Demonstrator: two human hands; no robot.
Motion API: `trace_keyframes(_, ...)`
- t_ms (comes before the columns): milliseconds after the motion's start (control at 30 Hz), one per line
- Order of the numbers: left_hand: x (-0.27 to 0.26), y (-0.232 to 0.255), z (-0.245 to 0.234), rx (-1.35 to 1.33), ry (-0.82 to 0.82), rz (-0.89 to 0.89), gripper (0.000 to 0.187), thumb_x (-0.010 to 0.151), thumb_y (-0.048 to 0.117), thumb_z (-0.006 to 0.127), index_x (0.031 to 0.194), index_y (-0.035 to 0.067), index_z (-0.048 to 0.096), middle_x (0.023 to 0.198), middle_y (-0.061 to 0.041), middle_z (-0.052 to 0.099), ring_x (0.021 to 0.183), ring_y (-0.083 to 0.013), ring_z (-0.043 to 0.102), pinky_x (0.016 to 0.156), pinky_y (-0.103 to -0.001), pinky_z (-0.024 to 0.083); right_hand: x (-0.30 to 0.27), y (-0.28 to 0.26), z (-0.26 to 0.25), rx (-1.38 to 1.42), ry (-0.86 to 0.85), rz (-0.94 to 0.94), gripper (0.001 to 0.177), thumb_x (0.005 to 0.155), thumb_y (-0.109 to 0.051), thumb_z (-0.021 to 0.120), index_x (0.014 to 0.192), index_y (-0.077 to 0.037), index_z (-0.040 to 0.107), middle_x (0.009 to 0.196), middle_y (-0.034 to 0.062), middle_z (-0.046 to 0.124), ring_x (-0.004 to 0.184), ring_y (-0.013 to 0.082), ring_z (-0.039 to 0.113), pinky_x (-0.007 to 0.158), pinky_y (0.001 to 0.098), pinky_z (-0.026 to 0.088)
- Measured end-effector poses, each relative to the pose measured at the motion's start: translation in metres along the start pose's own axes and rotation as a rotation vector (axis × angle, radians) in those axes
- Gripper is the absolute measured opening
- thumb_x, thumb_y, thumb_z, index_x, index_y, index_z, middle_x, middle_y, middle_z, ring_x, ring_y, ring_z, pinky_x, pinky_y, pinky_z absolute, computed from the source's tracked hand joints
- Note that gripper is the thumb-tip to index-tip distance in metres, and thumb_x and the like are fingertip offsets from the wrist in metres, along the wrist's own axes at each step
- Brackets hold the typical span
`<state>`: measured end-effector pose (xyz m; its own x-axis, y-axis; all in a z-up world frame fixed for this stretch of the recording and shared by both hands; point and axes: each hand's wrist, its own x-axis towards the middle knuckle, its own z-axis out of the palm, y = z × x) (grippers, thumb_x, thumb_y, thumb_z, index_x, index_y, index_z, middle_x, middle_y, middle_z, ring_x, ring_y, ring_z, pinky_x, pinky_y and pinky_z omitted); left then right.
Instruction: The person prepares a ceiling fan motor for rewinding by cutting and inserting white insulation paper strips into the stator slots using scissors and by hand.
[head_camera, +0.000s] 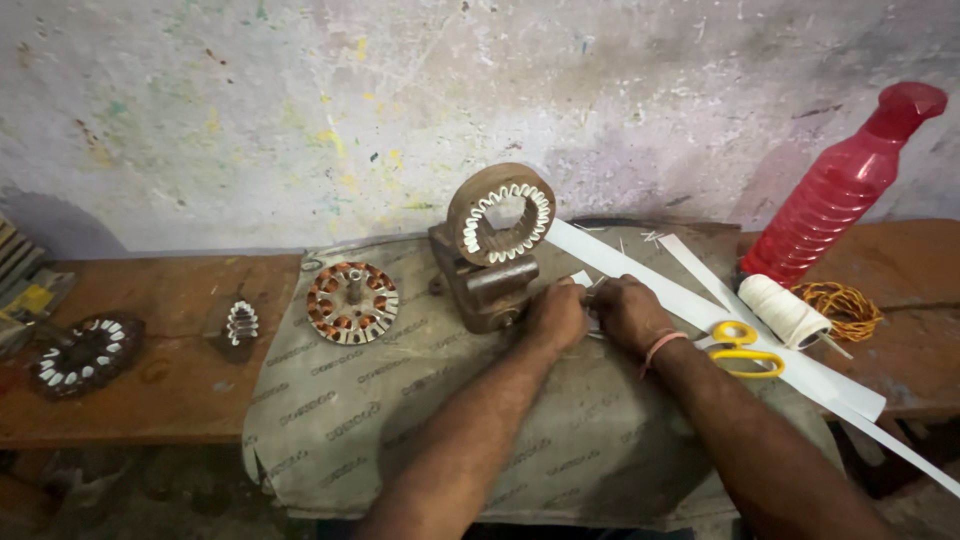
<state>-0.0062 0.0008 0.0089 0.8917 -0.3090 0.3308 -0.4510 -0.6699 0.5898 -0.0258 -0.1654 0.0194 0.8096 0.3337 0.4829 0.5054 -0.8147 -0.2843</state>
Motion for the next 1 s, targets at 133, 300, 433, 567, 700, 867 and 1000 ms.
trace_keyframes(133, -0.003, 0.009, -0.013, -0.017, -0.033, -0.007, 0.023, 0.076, 0.0, 0.064, 0.095, 0.006, 0.075, 0.112, -0.017, 0.069, 0.108, -0.0412, 0.065, 0.091, -0.051, 0.053, -0.002, -0.001, -0.001, 0.027, 0.025, -0.008, 0.019, 0.074, -0.006, 0.067, 0.087, -0.012, 0.079, 0.089, 0.0076, 0.076, 0.09, 0.0328, 0.067, 0.082, 0.0427, 0.055)
trace_keyframes(300, -0.005, 0.009, -0.014, -0.027, -0.011, 0.029, 0.027, 0.075, -0.002, 0.06, 0.096, 0.006, 0.074, 0.11, -0.018, 0.07, 0.106, -0.0422, 0.066, 0.091, -0.051, 0.053, -0.003, 0.0, -0.001, 0.008, 0.03, -0.037, 0.018, 0.074, -0.004, 0.067, 0.086, -0.01, 0.078, 0.09, 0.0101, 0.075, 0.092, 0.0336, 0.067, 0.082, 0.0439, 0.055)
trace_keyframes(433, -0.006, 0.005, -0.013, -0.032, -0.013, 0.077, 0.025, 0.076, -0.002, 0.058, 0.095, 0.005, 0.074, 0.108, -0.018, 0.07, 0.105, -0.0425, 0.066, 0.09, -0.052, 0.053, 0.0, -0.002, -0.004, 0.004, 0.0, -0.088, 0.022, 0.072, -0.002, 0.065, 0.087, -0.01, 0.078, 0.089, 0.0108, 0.074, 0.092, 0.0344, 0.066, 0.081, 0.0446, 0.055)
trace_keyframes(567, -0.006, 0.001, -0.013, -0.025, -0.019, 0.144, 0.026, 0.074, -0.002, 0.058, 0.095, 0.003, 0.071, 0.107, -0.018, 0.069, 0.105, -0.0428, 0.065, 0.089, -0.052, 0.053, -0.001, -0.004, -0.009, 0.019, -0.004, -0.116, 0.018, 0.077, -0.003, 0.065, 0.09, -0.01, 0.077, 0.088, 0.0112, 0.072, 0.092, 0.0346, 0.065, 0.08, 0.0451, 0.054)
trace_keyframes(700, -0.006, 0.0, -0.012, -0.033, -0.026, 0.158, 0.018, 0.091, 0.006, 0.055, 0.1, 0.004, 0.071, 0.11, -0.02, 0.068, 0.108, -0.0432, 0.065, 0.091, -0.053, 0.052, 0.002, -0.006, -0.014, -0.036, -0.071, -0.17, 0.02, 0.074, -0.002, 0.065, 0.091, -0.008, 0.074, 0.092, 0.0123, 0.072, 0.093, 0.036, 0.065, 0.082, 0.0458, 0.054)
trace_keyframes(867, -0.008, 0.004, -0.02, 0.041, -0.106, 0.174, 0.023, 0.093, 0.012, 0.05, 0.105, 0.006, 0.068, 0.115, -0.02, 0.067, 0.105, -0.0454, 0.063, 0.088, -0.056, 0.05, 0.001, -0.017, -0.03, -0.108, -0.157, -0.199, 0.025, 0.071, -0.004, 0.064, 0.094, -0.008, 0.072, 0.105, 0.0131, 0.072, 0.098, 0.036, 0.064, 0.086, 0.0457, 0.053)
trace_keyframes(1000, -0.013, 0.006, -0.025, -0.122, -0.169, -0.05, 0.019, 0.102, 0.02, 0.054, 0.109, 0.006, 0.066, 0.115, -0.024, 0.065, 0.112, -0.0448, 0.061, 0.095, -0.054, 0.048, -0.008, -0.029, -0.041, -0.076, -0.216, -0.115, 0.032, 0.073, -0.006, 0.063, 0.104, -0.01, 0.074, 0.113, 0.0129, 0.069, 0.105, 0.0375, 0.059, 0.091, 0.0466, 0.049)
